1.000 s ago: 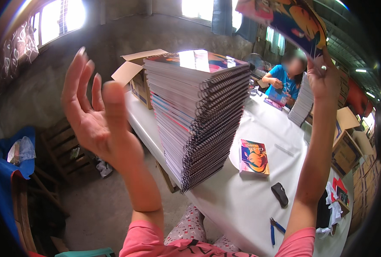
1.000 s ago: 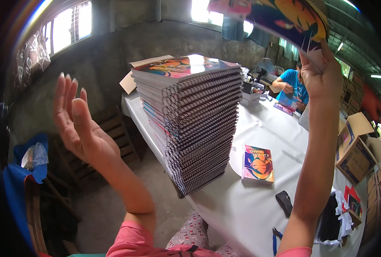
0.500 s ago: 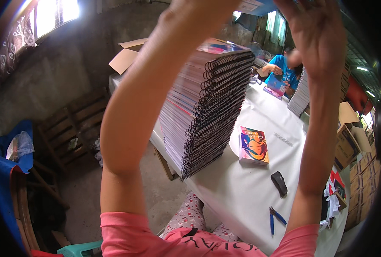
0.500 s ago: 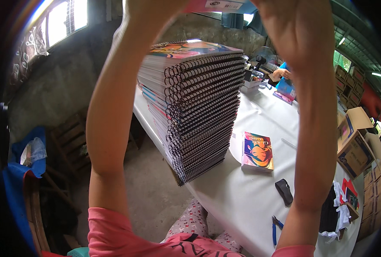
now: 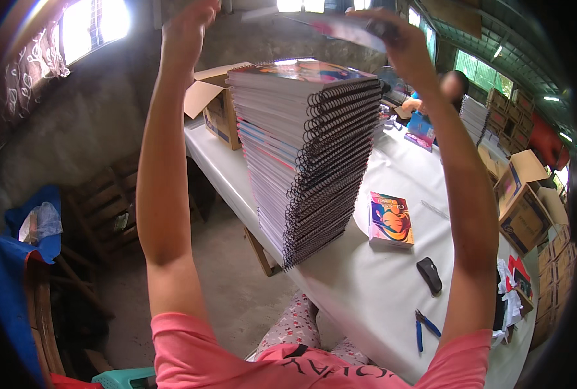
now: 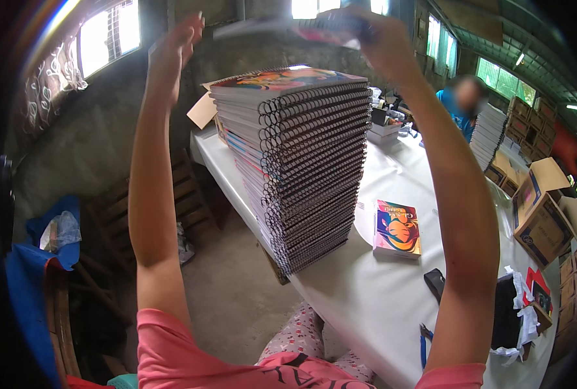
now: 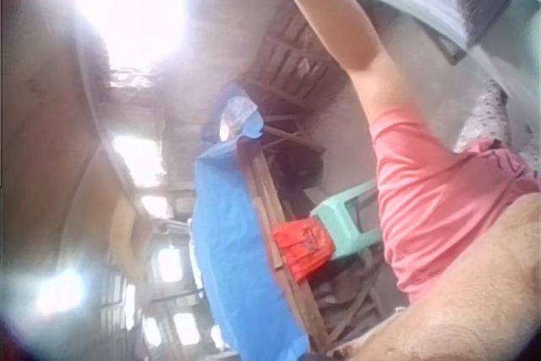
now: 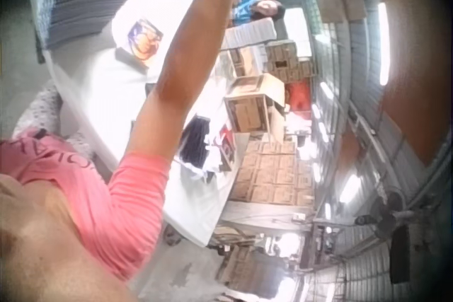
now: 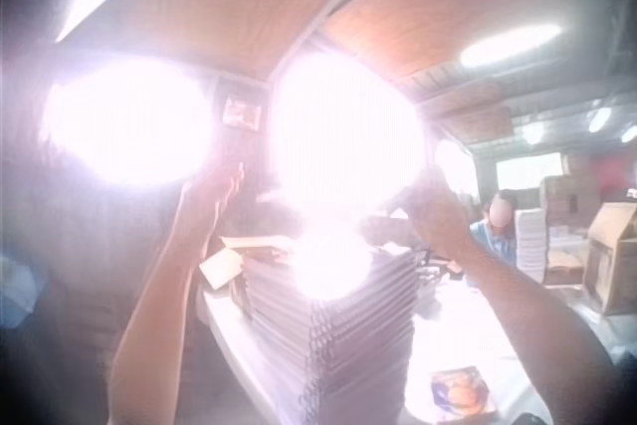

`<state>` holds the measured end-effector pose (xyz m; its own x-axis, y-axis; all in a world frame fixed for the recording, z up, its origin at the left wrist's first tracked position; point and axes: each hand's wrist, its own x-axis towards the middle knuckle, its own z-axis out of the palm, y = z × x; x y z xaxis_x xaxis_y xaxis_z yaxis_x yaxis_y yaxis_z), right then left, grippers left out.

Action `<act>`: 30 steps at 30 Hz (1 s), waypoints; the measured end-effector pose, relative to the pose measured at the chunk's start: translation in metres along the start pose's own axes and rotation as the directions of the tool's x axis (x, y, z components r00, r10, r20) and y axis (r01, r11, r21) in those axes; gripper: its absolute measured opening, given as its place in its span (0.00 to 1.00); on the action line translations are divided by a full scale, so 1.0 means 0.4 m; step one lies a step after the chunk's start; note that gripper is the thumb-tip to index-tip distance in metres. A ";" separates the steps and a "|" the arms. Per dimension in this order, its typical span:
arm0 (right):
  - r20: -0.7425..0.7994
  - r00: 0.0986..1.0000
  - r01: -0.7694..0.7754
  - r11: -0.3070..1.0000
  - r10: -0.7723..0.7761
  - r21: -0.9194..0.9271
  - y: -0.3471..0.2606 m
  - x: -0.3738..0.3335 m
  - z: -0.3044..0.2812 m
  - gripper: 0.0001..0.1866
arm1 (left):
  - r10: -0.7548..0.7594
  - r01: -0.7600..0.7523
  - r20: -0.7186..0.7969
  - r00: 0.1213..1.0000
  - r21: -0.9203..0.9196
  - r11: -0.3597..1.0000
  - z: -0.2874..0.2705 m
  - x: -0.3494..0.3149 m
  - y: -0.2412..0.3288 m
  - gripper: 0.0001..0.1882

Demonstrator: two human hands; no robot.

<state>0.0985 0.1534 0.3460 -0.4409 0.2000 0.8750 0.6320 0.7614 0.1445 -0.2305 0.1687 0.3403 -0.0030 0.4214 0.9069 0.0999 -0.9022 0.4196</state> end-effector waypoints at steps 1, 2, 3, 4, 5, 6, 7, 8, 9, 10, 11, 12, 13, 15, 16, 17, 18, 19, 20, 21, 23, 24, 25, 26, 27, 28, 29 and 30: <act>0.078 0.996 -0.059 0.992 0.050 0.115 0.030 -0.006 0.025 0.19 | -0.122 0.121 -0.040 0.992 -0.026 0.992 0.005 -0.049 -0.022 0.28; 0.087 0.991 -0.117 0.982 0.105 0.145 -0.037 -0.026 0.071 0.21 | -0.242 0.239 -0.089 0.966 -0.046 0.970 -0.004 -0.090 -0.040 0.28; 0.186 0.983 -0.024 0.986 -0.008 0.168 -0.082 -0.033 0.083 0.24 | -0.294 0.288 -0.077 0.953 -0.085 0.954 -0.005 -0.116 -0.031 0.27; 0.296 0.949 0.060 0.981 -0.113 0.182 -0.107 -0.032 0.085 0.28 | -0.353 0.342 -0.058 0.934 -0.145 0.929 0.019 -0.142 -0.032 0.27; 0.300 0.948 0.039 0.973 -0.107 0.225 -0.106 -0.020 0.082 0.28 | -0.409 0.394 -0.034 0.912 -0.206 0.896 0.041 -0.160 -0.032 0.26; 0.307 0.947 0.008 0.964 -0.092 0.264 -0.098 -0.016 0.073 0.28 | -0.359 0.346 -0.086 0.929 -0.137 0.928 0.066 -0.172 -0.039 0.26; 0.316 0.946 -0.025 0.953 -0.075 0.301 -0.092 -0.015 0.066 0.28 | -0.305 0.299 -0.134 0.943 -0.065 0.952 0.090 -0.181 -0.046 0.25; 0.377 0.924 -0.076 0.939 -0.059 0.334 -0.087 -0.015 0.062 0.30 | -0.247 0.253 -0.177 0.953 0.009 0.968 0.106 -0.189 -0.052 0.25; 0.432 0.901 -0.129 0.924 -0.043 0.361 -0.088 -0.012 0.051 0.32 | -0.214 0.213 -0.227 0.950 -0.026 0.977 0.119 -0.192 -0.051 0.23; 0.485 0.874 -0.183 0.905 -0.029 0.384 -0.087 -0.012 0.044 0.34 | -0.200 0.196 -0.259 0.945 -0.045 0.980 0.123 -0.193 -0.057 0.23; 0.537 0.843 -0.287 0.854 0.011 0.434 -0.077 -0.016 0.057 0.32 | -0.188 0.177 -0.292 0.938 -0.062 0.982 0.122 -0.194 -0.067 0.22; 0.529 0.848 -0.312 0.828 0.021 0.467 -0.076 -0.018 0.053 0.30 | -0.175 0.157 -0.325 0.930 -0.081 0.984 0.124 -0.195 -0.075 0.21; 0.522 0.853 -0.334 0.799 0.031 0.499 -0.076 -0.020 0.050 0.29 | -0.168 0.132 -0.347 0.923 -0.125 0.983 0.127 -0.195 -0.079 0.20; 0.470 0.882 -0.308 0.740 -0.012 0.598 -0.069 -0.021 0.057 0.21 | -0.130 0.096 -0.368 0.921 -0.108 0.989 0.134 -0.204 -0.072 0.19; 0.471 0.882 -0.320 0.713 -0.017 0.625 -0.065 -0.026 0.062 0.20 | -0.111 0.079 -0.378 0.919 -0.099 0.992 0.139 -0.209 -0.065 0.19; 0.471 0.882 -0.331 0.685 -0.021 0.649 -0.064 -0.029 0.067 0.19 | -0.103 0.061 -0.390 0.915 -0.119 0.991 0.152 -0.213 -0.059 0.18; 0.464 0.886 -0.339 0.651 -0.022 0.679 -0.064 -0.036 0.071 0.17 | -0.080 0.031 -0.393 0.916 -0.130 0.991 0.157 -0.213 -0.063 0.17; 0.445 0.895 -0.326 0.652 -0.019 0.684 -0.062 -0.040 0.077 0.17 | -0.057 0.000 -0.397 0.916 -0.143 0.990 0.157 -0.213 -0.071 0.17; 0.427 0.904 -0.314 0.654 -0.015 0.688 -0.060 -0.041 0.082 0.16 | -0.035 -0.032 -0.401 0.916 -0.158 0.987 0.157 -0.211 -0.076 0.16; 0.397 0.918 -0.292 0.646 -0.019 0.706 -0.063 -0.040 0.092 0.15 | -0.018 -0.029 -0.397 0.918 -0.113 0.993 0.145 -0.207 -0.069 0.17; 0.298 0.952 -0.246 0.744 0.066 0.621 -0.093 -0.051 0.091 0.14 | 0.041 -0.052 -0.382 0.923 -0.019 0.998 0.140 -0.207 -0.067 0.18; 0.250 0.961 -0.241 0.793 0.115 0.560 -0.100 -0.070 0.077 0.13 | 0.061 -0.061 -0.368 0.928 0.012 0.998 0.142 -0.208 -0.070 0.19; 0.129 0.990 -0.115 0.818 0.051 0.563 -0.063 -0.090 0.086 0.15 | 0.049 -0.101 -0.403 0.914 -0.109 0.989 0.121 -0.205 -0.093 0.21; 0.052 0.984 -0.164 0.736 0.173 0.657 -0.032 -0.127 0.085 0.17 | 0.030 -0.141 -0.436 0.899 -0.225 0.964 0.099 -0.199 -0.116 0.23; -0.006 0.951 -0.206 0.648 0.309 0.733 0.003 -0.186 0.064 0.18 | 0.070 -0.154 -0.490 0.869 -0.132 0.979 0.086 -0.227 -0.103 0.25; 0.010 0.878 -0.362 0.651 0.478 0.668 0.057 -0.287 0.033 0.20 | 0.107 -0.160 -0.535 0.838 -0.053 0.986 0.087 -0.274 -0.072 0.28; 0.022 0.780 -0.502 0.605 0.625 0.619 0.107 -0.381 0.006 0.22 | 0.305 -0.362 -0.490 0.816 -0.023 0.932 0.092 -0.330 -0.041 0.25; 0.039 0.623 -0.732 0.564 0.781 0.382 0.176 -0.539 -0.022 0.25 | 0.488 -0.558 -0.457 0.744 -0.022 0.829 0.107 -0.389 -0.005 0.22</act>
<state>0.2436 0.1586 0.1716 0.1940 0.7437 0.6398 0.4356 0.5191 -0.7354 -0.1878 0.1087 0.1969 -0.4083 -0.1689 0.8971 0.0622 -0.9856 -0.1573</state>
